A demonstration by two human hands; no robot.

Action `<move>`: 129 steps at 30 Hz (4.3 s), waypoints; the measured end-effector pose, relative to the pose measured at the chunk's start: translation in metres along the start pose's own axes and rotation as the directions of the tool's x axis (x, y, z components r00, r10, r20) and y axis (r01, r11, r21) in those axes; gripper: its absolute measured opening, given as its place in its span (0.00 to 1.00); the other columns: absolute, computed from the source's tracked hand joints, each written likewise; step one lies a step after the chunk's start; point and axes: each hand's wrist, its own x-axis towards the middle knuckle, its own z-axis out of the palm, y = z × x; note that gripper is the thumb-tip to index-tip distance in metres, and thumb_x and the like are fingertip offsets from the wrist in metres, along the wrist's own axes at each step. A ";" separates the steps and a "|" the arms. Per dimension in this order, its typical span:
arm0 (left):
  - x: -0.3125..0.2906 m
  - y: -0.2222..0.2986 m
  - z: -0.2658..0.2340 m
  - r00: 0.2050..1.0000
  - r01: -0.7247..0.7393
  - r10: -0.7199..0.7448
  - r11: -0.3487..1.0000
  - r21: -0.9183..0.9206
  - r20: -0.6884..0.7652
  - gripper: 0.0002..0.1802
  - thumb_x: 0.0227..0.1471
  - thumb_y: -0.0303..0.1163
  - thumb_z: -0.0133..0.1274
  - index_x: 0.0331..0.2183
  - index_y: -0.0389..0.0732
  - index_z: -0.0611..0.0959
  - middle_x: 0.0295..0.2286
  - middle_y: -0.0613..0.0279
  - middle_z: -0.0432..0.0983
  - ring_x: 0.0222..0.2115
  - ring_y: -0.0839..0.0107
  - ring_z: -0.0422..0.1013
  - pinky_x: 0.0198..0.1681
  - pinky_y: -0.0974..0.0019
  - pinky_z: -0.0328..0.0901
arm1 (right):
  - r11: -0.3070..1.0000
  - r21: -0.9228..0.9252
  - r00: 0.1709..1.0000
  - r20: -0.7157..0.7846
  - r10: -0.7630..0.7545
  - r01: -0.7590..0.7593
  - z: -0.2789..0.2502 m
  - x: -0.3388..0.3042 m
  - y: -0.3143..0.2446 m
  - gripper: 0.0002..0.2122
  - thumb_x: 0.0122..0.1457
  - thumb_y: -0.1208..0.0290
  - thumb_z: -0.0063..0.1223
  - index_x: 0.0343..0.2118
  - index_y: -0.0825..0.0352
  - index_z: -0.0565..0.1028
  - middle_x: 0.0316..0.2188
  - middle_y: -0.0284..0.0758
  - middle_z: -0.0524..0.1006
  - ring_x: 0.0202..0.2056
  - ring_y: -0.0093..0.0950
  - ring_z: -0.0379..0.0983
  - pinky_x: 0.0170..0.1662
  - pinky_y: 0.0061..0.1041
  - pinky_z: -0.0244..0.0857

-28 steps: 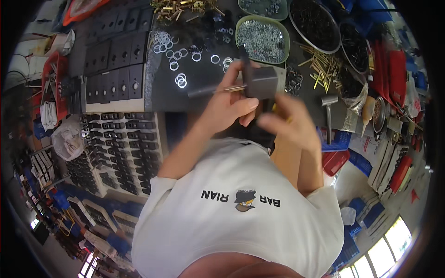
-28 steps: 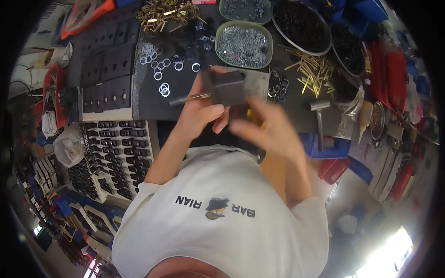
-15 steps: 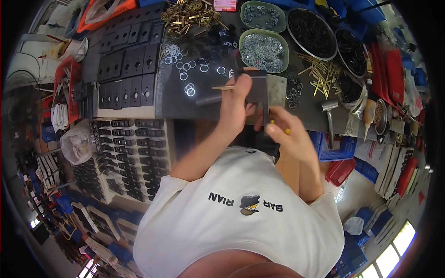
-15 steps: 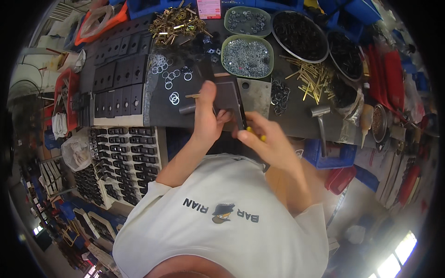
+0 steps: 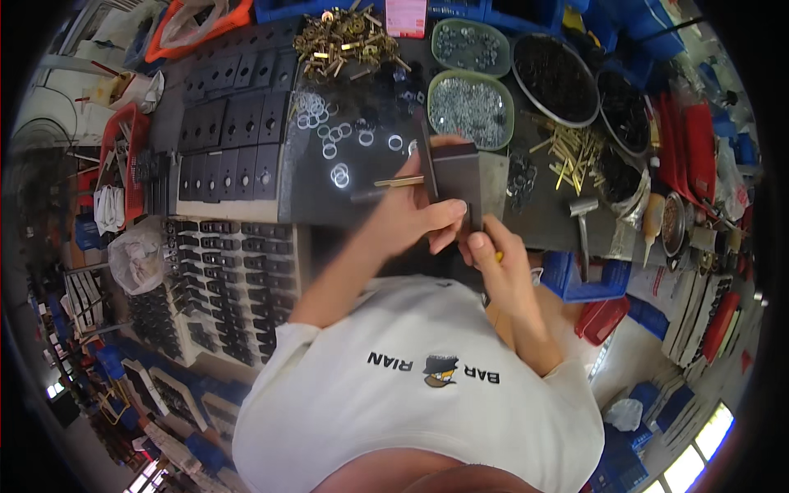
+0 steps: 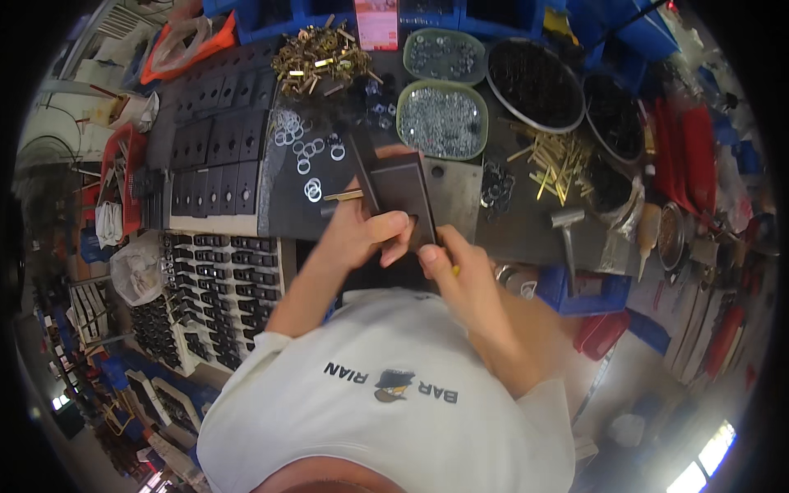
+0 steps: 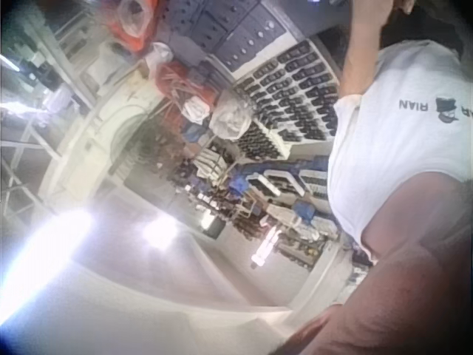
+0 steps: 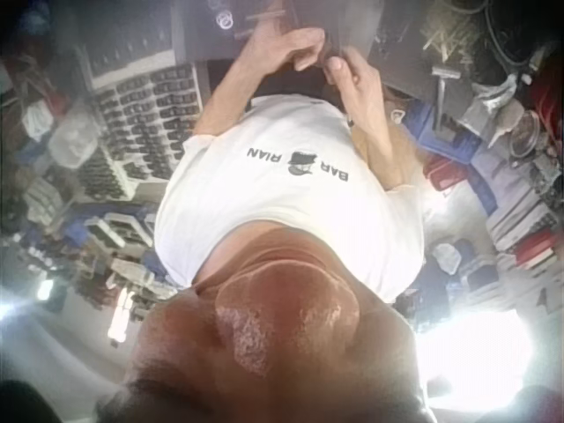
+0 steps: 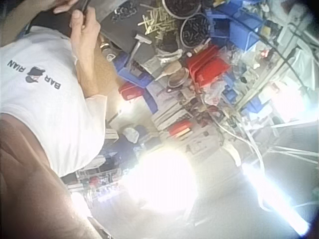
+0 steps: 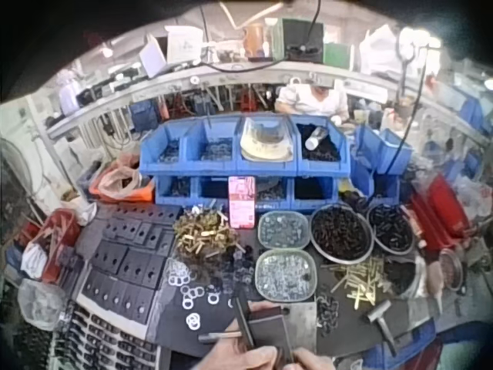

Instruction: Assembling small mechanical components using a jig and pliers on a workshop workbench.

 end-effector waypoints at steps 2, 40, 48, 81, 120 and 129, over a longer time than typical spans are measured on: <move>0.005 -0.017 0.005 0.974 -0.097 0.038 0.961 -0.260 -0.225 0.26 0.62 0.23 0.57 0.60 0.40 0.71 0.26 0.62 0.75 0.16 0.79 0.66 0.16 0.72 0.62 | 0.999 0.032 0.999 -0.038 0.006 -0.005 0.011 0.008 0.006 0.19 0.71 0.58 0.59 0.50 0.72 0.76 0.28 0.34 0.78 0.30 0.21 0.71 0.36 0.25 0.67; -0.507 0.000 -0.379 -0.802 0.246 0.397 0.900 0.359 -0.446 0.21 0.45 0.38 0.75 0.29 0.28 0.87 0.22 0.54 0.83 0.17 0.68 0.73 0.21 0.62 0.66 | 0.918 0.267 0.904 -0.389 -0.177 0.294 -0.120 0.064 0.073 0.25 0.78 0.48 0.43 0.46 0.71 0.76 0.39 0.37 0.77 0.30 0.22 0.67 0.31 0.23 0.61; -0.639 0.021 -0.460 -0.602 -0.236 0.070 0.936 0.262 -0.795 0.17 0.61 0.33 0.66 0.42 0.28 0.81 0.34 0.54 0.81 0.31 0.64 0.77 0.31 0.61 0.74 | 0.882 0.435 0.844 -0.529 0.090 0.179 -0.107 0.073 0.069 0.18 0.76 0.52 0.51 0.50 0.64 0.78 0.40 0.34 0.80 0.31 0.20 0.69 0.31 0.21 0.59; -0.363 0.076 -0.217 -0.108 -0.405 0.782 0.529 0.746 -0.614 0.21 0.67 0.42 0.61 0.51 0.35 0.81 0.41 0.56 0.84 0.28 0.72 0.79 0.26 0.74 0.74 | 0.204 -0.904 0.910 -0.401 -0.103 -0.376 -0.381 0.209 0.083 0.18 0.60 0.62 0.61 0.50 0.65 0.81 0.38 0.49 0.85 0.41 0.48 0.84 0.47 0.44 0.74; -0.002 -0.048 -0.051 0.950 -0.194 0.294 0.299 0.934 0.103 0.23 0.45 0.31 0.73 0.45 0.40 0.87 0.40 0.58 0.85 0.43 0.56 0.77 0.46 0.56 0.72 | 0.858 -0.435 0.921 -0.136 -0.364 0.275 0.006 0.041 -0.003 0.07 0.61 0.75 0.67 0.42 0.64 0.83 0.32 0.33 0.81 0.28 0.31 0.80 0.30 0.30 0.74; 0.005 -0.008 -0.063 0.975 -0.184 0.176 0.289 0.940 0.136 0.17 0.53 0.21 0.59 0.47 0.36 0.86 0.43 0.52 0.85 0.47 0.56 0.80 0.50 0.58 0.74 | 0.645 -0.689 0.913 0.059 -0.404 0.330 0.002 0.053 -0.009 0.09 0.60 0.69 0.68 0.41 0.62 0.83 0.34 0.32 0.78 0.31 0.37 0.80 0.33 0.35 0.75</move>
